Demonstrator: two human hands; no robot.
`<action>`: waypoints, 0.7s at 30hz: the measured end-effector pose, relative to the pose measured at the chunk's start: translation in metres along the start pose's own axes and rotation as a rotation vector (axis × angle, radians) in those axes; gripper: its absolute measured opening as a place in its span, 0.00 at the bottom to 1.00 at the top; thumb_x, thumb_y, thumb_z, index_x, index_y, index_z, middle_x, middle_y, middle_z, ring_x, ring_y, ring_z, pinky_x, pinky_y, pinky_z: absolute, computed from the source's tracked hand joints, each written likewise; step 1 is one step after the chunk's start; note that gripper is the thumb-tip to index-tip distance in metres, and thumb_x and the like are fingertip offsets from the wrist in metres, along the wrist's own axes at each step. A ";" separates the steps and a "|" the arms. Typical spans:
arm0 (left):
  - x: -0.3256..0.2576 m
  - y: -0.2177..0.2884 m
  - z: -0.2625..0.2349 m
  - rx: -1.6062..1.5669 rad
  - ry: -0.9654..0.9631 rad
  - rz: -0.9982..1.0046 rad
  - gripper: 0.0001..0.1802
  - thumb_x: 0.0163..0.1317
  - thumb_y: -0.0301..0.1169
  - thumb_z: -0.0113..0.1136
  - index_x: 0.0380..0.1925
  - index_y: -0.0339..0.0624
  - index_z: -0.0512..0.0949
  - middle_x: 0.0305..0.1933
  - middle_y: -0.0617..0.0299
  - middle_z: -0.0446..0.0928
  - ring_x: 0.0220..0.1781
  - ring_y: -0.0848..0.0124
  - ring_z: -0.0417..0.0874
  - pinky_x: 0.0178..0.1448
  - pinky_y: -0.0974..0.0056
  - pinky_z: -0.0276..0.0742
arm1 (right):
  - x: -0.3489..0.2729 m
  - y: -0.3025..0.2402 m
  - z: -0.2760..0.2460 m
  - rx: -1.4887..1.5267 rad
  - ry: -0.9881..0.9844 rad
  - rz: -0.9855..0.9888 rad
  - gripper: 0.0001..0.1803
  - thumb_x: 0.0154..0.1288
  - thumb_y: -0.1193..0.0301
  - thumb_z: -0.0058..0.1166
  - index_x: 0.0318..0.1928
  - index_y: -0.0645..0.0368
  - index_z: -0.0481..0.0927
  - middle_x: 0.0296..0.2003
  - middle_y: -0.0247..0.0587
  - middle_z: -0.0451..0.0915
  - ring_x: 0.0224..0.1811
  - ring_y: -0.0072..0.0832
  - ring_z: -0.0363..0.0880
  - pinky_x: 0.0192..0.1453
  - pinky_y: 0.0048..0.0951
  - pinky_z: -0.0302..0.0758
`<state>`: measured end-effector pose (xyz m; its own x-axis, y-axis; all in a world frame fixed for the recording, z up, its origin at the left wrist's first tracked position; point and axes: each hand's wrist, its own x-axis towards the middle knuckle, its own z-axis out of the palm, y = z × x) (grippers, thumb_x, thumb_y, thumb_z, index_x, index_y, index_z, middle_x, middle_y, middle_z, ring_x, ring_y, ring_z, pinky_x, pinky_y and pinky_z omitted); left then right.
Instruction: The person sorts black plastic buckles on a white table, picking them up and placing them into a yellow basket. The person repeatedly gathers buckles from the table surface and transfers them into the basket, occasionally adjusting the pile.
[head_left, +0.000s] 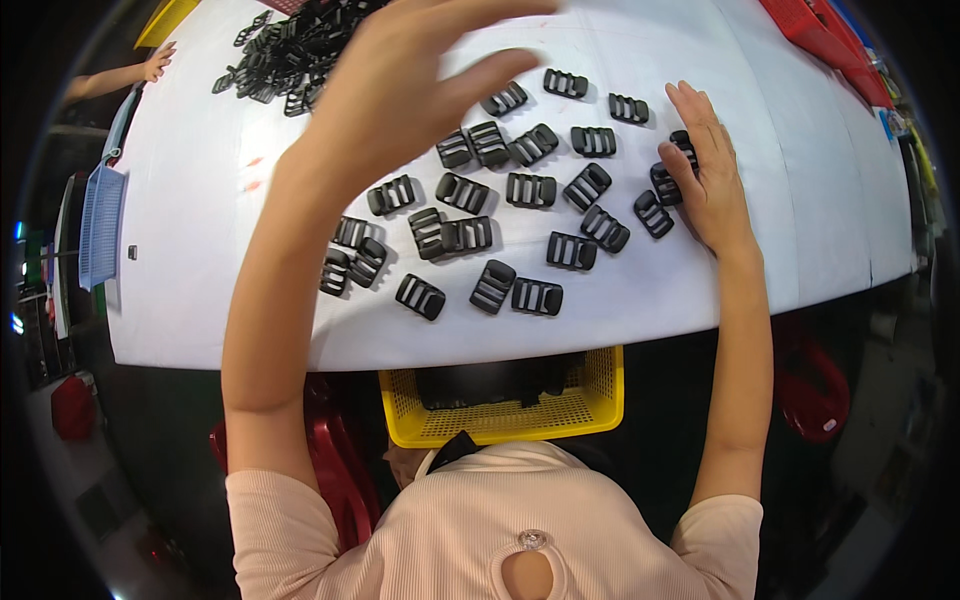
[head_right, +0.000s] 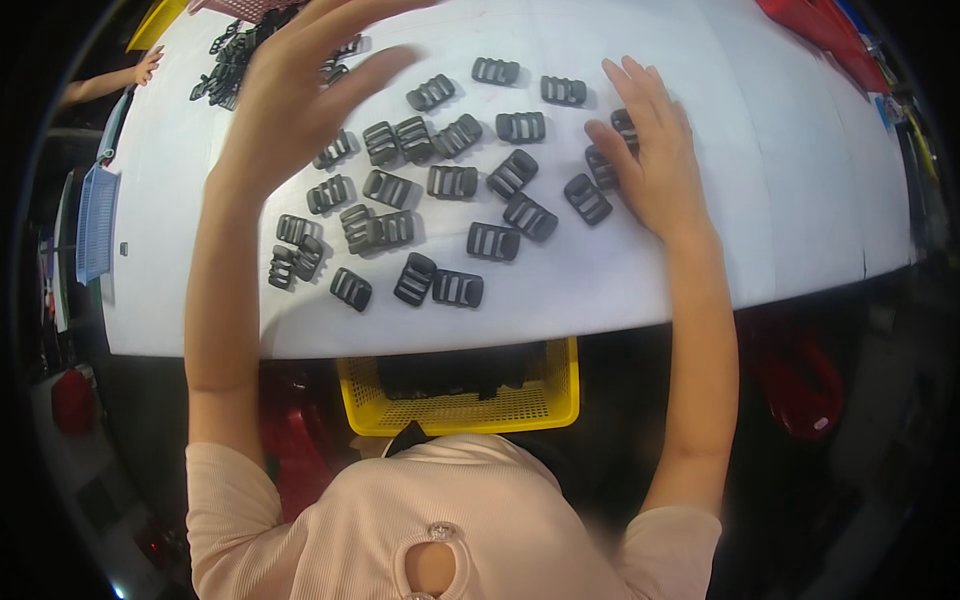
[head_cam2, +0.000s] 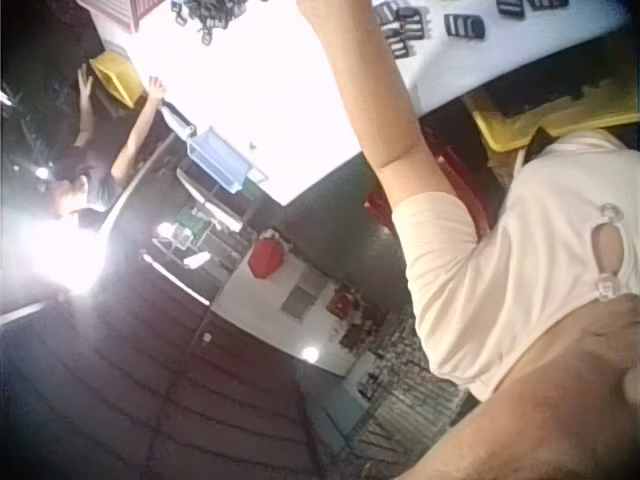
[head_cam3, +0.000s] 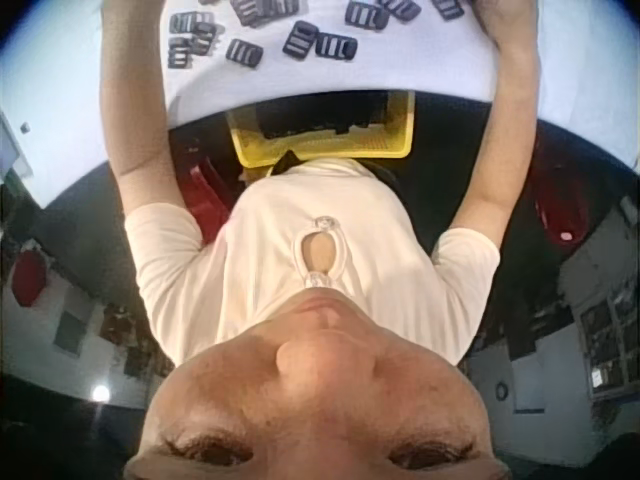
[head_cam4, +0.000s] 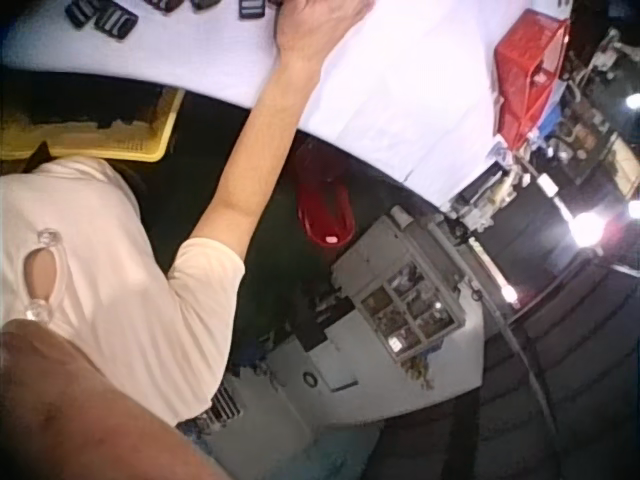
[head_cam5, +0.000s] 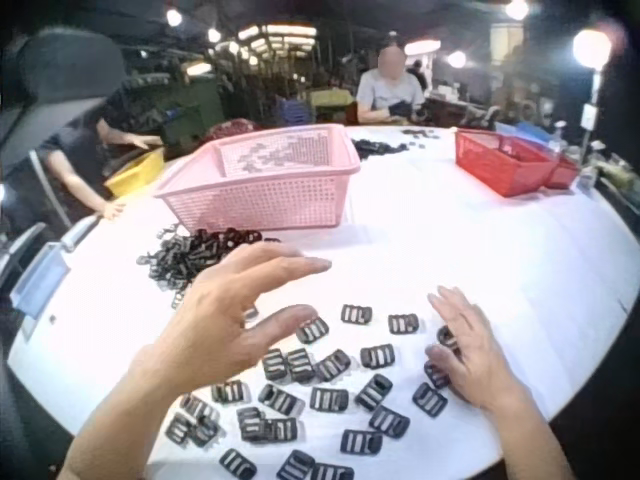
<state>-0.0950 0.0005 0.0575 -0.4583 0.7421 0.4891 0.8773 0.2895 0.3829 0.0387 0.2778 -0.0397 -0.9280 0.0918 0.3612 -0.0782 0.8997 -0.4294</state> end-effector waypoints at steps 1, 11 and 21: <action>-0.023 -0.002 -0.017 0.044 0.087 -0.014 0.19 0.61 0.30 0.63 0.54 0.47 0.80 0.57 0.57 0.80 0.57 0.67 0.80 0.57 0.63 0.74 | 0.000 -0.002 -0.002 -0.002 -0.019 -0.008 0.33 0.71 0.46 0.46 0.70 0.47 0.65 0.72 0.43 0.60 0.77 0.44 0.51 0.78 0.50 0.43; -0.219 0.003 -0.046 0.017 -0.139 -0.625 0.83 0.22 0.60 0.79 0.75 0.38 0.40 0.79 0.47 0.45 0.81 0.50 0.40 0.81 0.47 0.35 | 0.026 -0.011 0.008 0.002 -0.176 -0.052 0.37 0.71 0.40 0.38 0.73 0.44 0.60 0.75 0.42 0.53 0.80 0.39 0.43 0.80 0.50 0.32; -0.191 0.009 -0.027 0.143 -0.248 -0.528 0.84 0.20 0.72 0.72 0.76 0.44 0.40 0.78 0.42 0.46 0.81 0.46 0.36 0.80 0.42 0.28 | 0.056 -0.022 0.024 0.052 -0.245 -0.099 0.37 0.72 0.39 0.35 0.73 0.45 0.60 0.74 0.42 0.58 0.79 0.38 0.45 0.80 0.48 0.31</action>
<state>-0.0031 -0.1552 -0.0112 -0.8056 0.5896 0.0572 0.5582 0.7232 0.4067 -0.0206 0.2533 -0.0300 -0.9748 -0.1076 0.1954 -0.1860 0.8754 -0.4462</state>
